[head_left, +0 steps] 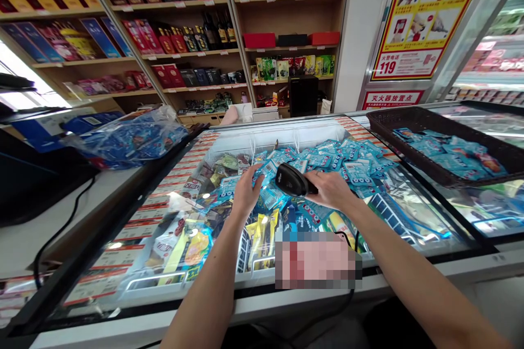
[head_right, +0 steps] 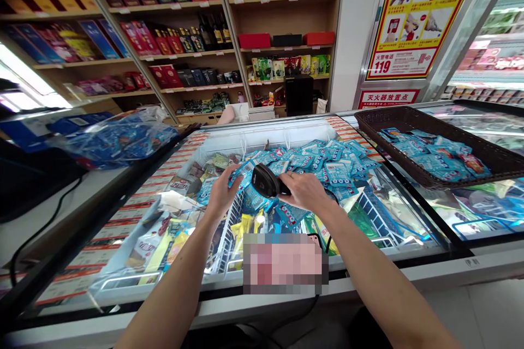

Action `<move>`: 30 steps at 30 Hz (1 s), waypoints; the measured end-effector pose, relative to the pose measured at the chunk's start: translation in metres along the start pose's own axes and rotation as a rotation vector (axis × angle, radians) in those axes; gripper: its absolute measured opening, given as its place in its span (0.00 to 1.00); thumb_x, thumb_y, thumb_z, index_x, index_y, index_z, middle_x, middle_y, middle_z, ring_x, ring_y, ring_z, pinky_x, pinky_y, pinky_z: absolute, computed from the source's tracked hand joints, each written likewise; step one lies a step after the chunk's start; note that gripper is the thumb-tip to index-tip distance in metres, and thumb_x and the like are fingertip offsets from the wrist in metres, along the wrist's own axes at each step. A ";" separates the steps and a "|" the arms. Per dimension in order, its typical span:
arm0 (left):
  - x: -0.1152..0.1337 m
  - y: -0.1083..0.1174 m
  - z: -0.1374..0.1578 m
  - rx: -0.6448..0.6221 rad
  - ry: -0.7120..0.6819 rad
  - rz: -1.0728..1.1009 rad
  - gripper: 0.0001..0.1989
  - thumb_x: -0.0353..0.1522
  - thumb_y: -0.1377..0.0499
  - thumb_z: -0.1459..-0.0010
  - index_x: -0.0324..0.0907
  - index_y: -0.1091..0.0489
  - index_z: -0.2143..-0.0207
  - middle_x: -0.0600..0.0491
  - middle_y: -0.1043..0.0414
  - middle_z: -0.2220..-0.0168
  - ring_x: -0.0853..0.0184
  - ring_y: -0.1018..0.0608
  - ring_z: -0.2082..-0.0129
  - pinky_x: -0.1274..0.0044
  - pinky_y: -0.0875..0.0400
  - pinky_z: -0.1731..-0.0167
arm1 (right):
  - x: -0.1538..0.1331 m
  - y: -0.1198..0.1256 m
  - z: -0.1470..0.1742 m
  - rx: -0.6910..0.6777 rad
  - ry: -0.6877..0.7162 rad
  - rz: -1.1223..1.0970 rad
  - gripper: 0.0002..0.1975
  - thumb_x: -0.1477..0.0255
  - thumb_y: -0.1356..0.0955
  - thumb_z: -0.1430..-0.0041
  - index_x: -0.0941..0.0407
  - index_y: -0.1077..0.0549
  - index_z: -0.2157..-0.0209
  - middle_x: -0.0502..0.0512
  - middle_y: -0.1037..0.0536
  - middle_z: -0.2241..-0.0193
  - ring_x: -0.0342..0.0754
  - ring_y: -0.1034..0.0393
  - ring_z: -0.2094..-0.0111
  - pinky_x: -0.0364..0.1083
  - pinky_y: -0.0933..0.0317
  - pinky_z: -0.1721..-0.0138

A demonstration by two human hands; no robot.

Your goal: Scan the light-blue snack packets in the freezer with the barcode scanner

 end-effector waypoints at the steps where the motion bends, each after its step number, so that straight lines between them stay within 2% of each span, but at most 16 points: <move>1: 0.000 0.000 0.000 -0.001 0.003 -0.003 0.21 0.40 0.53 0.41 0.45 0.39 0.47 0.50 0.29 0.53 0.65 0.26 0.62 0.75 0.34 0.61 | 0.000 -0.001 0.000 -0.005 -0.001 0.000 0.17 0.62 0.35 0.45 0.57 0.33 0.57 0.55 0.24 0.66 0.46 0.31 0.69 0.43 0.51 0.73; 21: -0.002 -0.003 0.000 -0.011 -0.003 -0.029 0.21 0.41 0.53 0.41 0.45 0.39 0.47 0.49 0.30 0.52 0.65 0.27 0.63 0.76 0.35 0.62 | 0.000 -0.003 -0.001 -0.027 0.009 -0.017 0.18 0.63 0.33 0.47 0.57 0.33 0.57 0.55 0.24 0.67 0.46 0.32 0.69 0.43 0.52 0.73; 25: 0.001 -0.003 -0.001 -0.013 -0.018 -0.014 0.21 0.41 0.53 0.41 0.46 0.38 0.47 0.50 0.31 0.50 0.67 0.27 0.67 0.77 0.35 0.64 | 0.000 -0.003 0.000 -0.019 -0.001 -0.021 0.17 0.63 0.34 0.47 0.57 0.33 0.57 0.55 0.24 0.67 0.46 0.32 0.69 0.43 0.52 0.74; 29: -0.019 0.013 -0.003 0.045 0.101 0.005 0.22 0.42 0.50 0.44 0.46 0.35 0.49 0.53 0.27 0.57 0.71 0.30 0.76 0.78 0.35 0.70 | 0.001 -0.002 0.000 -0.013 -0.006 -0.006 0.17 0.63 0.35 0.46 0.57 0.33 0.57 0.54 0.25 0.67 0.46 0.32 0.69 0.43 0.52 0.73; 30: -0.030 0.022 -0.003 0.107 0.163 -0.003 0.22 0.42 0.49 0.45 0.46 0.35 0.50 0.53 0.26 0.61 0.71 0.31 0.77 0.78 0.35 0.71 | 0.002 -0.002 0.001 -0.012 -0.013 -0.001 0.17 0.62 0.35 0.46 0.57 0.33 0.57 0.54 0.25 0.67 0.46 0.32 0.70 0.43 0.52 0.73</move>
Point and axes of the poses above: each hand's wrist, its own z-axis away from the middle knuckle, its own y-axis out of the back of the hand, x = y × z, the point moved 8 cm from there along -z, towards the middle knuckle
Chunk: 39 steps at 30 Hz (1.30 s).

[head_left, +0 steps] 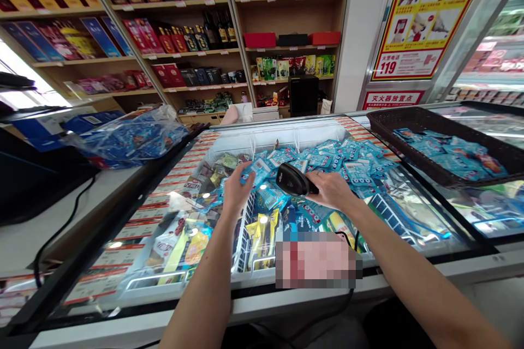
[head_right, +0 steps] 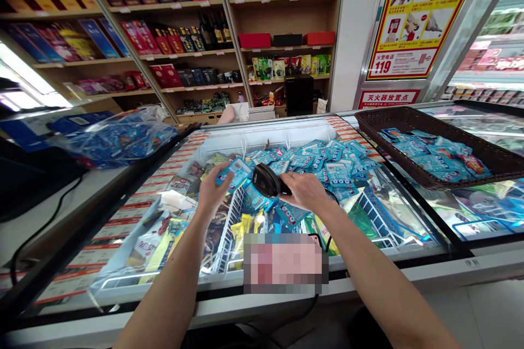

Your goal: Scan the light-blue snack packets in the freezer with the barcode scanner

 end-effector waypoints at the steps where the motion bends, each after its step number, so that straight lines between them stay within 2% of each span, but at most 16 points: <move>1: -0.011 0.007 -0.002 0.042 0.051 -0.013 0.21 0.42 0.48 0.46 0.46 0.34 0.51 0.54 0.26 0.64 0.70 0.30 0.77 0.77 0.35 0.71 | 0.001 0.000 0.000 0.000 -0.006 0.003 0.18 0.62 0.35 0.46 0.57 0.33 0.56 0.54 0.25 0.67 0.46 0.32 0.70 0.43 0.52 0.73; 3: -0.032 0.017 -0.005 0.073 0.146 -0.102 0.21 0.41 0.46 0.48 0.45 0.31 0.53 0.52 0.26 0.66 0.68 0.29 0.75 0.75 0.35 0.70 | 0.002 0.000 0.001 -0.002 -0.010 0.003 0.18 0.61 0.35 0.46 0.57 0.33 0.56 0.54 0.25 0.67 0.46 0.32 0.70 0.43 0.52 0.73; 5: -0.048 0.019 -0.006 0.049 0.208 -0.210 0.20 0.40 0.46 0.49 0.44 0.30 0.54 0.49 0.25 0.65 0.64 0.27 0.72 0.73 0.34 0.68 | 0.003 -0.001 0.001 -0.008 -0.009 0.004 0.19 0.61 0.35 0.45 0.57 0.33 0.55 0.54 0.25 0.67 0.46 0.32 0.69 0.43 0.52 0.73; 7: -0.053 0.019 -0.005 0.033 0.192 -0.331 0.20 0.40 0.46 0.49 0.43 0.29 0.55 0.46 0.26 0.61 0.59 0.26 0.65 0.70 0.34 0.64 | 0.002 -0.002 0.001 -0.015 -0.009 0.009 0.18 0.62 0.35 0.45 0.56 0.33 0.56 0.54 0.25 0.67 0.46 0.32 0.69 0.43 0.51 0.73; 9: -0.048 0.016 -0.004 0.038 0.116 -0.426 0.20 0.40 0.47 0.48 0.43 0.30 0.54 0.44 0.29 0.55 0.56 0.28 0.57 0.68 0.34 0.60 | 0.002 -0.004 0.001 -0.022 -0.006 0.012 0.17 0.62 0.36 0.45 0.56 0.33 0.56 0.54 0.25 0.67 0.46 0.32 0.69 0.43 0.51 0.73; 11: -0.042 0.009 -0.002 0.010 0.043 -0.467 0.20 0.38 0.50 0.46 0.43 0.32 0.52 0.44 0.32 0.50 0.56 0.29 0.53 0.68 0.35 0.57 | 0.001 -0.005 0.001 -0.031 -0.003 0.015 0.16 0.63 0.36 0.45 0.56 0.33 0.56 0.55 0.25 0.66 0.46 0.32 0.69 0.43 0.52 0.73; 16: -0.035 -0.007 0.004 -0.120 -0.023 -0.530 0.20 0.37 0.57 0.40 0.45 0.33 0.50 0.46 0.30 0.52 0.57 0.28 0.55 0.69 0.34 0.58 | 0.004 -0.006 0.001 -0.041 -0.018 0.023 0.17 0.62 0.36 0.45 0.56 0.32 0.57 0.54 0.25 0.67 0.46 0.32 0.69 0.43 0.52 0.73; 21: -0.034 -0.004 0.009 -0.122 -0.001 -0.626 0.21 0.36 0.58 0.39 0.43 0.34 0.49 0.42 0.30 0.54 0.55 0.28 0.57 0.66 0.35 0.59 | 0.010 -0.007 0.002 -0.024 -0.041 0.008 0.17 0.61 0.36 0.44 0.56 0.32 0.56 0.54 0.25 0.66 0.47 0.31 0.67 0.43 0.50 0.72; 23: -0.033 -0.001 0.009 -0.105 0.002 -0.645 0.20 0.33 0.58 0.40 0.42 0.34 0.50 0.42 0.30 0.54 0.55 0.28 0.56 0.64 0.36 0.56 | 0.013 -0.007 0.003 -0.021 -0.057 0.009 0.18 0.62 0.36 0.45 0.56 0.32 0.55 0.55 0.24 0.65 0.47 0.31 0.67 0.43 0.49 0.72; 27: -0.018 0.001 0.005 -0.005 -0.078 -0.599 0.21 0.29 0.56 0.41 0.42 0.37 0.47 0.43 0.34 0.49 0.57 0.32 0.50 0.64 0.42 0.48 | 0.016 -0.005 0.002 -0.012 -0.084 0.014 0.17 0.63 0.35 0.46 0.56 0.32 0.56 0.54 0.24 0.64 0.47 0.31 0.67 0.43 0.48 0.71; 31: -0.001 -0.007 -0.001 0.030 -0.095 -0.597 0.21 0.36 0.53 0.41 0.43 0.37 0.46 0.43 0.34 0.52 0.55 0.33 0.53 0.66 0.39 0.53 | 0.016 -0.002 0.001 -0.021 -0.098 0.023 0.18 0.62 0.35 0.46 0.56 0.32 0.55 0.54 0.24 0.63 0.47 0.30 0.67 0.43 0.49 0.72; 34: 0.011 -0.015 -0.005 0.008 -0.088 -0.677 0.21 0.35 0.49 0.43 0.48 0.37 0.46 0.44 0.36 0.52 0.55 0.35 0.52 0.67 0.38 0.55 | 0.014 0.000 0.000 -0.044 -0.100 0.031 0.19 0.61 0.35 0.46 0.55 0.32 0.55 0.54 0.24 0.64 0.47 0.30 0.68 0.43 0.49 0.73; 39: 0.029 -0.025 -0.013 -0.023 -0.134 -0.772 0.18 0.35 0.51 0.42 0.52 0.33 0.50 0.45 0.35 0.54 0.55 0.35 0.53 0.67 0.40 0.58 | 0.010 0.000 0.000 -0.061 -0.093 0.024 0.17 0.61 0.36 0.44 0.55 0.32 0.55 0.54 0.24 0.64 0.48 0.30 0.66 0.43 0.47 0.71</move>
Point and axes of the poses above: each hand's wrist, its own z-axis away from the middle knuckle, its own y-axis out of the back of the hand, x = y × z, the point moved 8 cm from there along -z, towards the middle knuckle
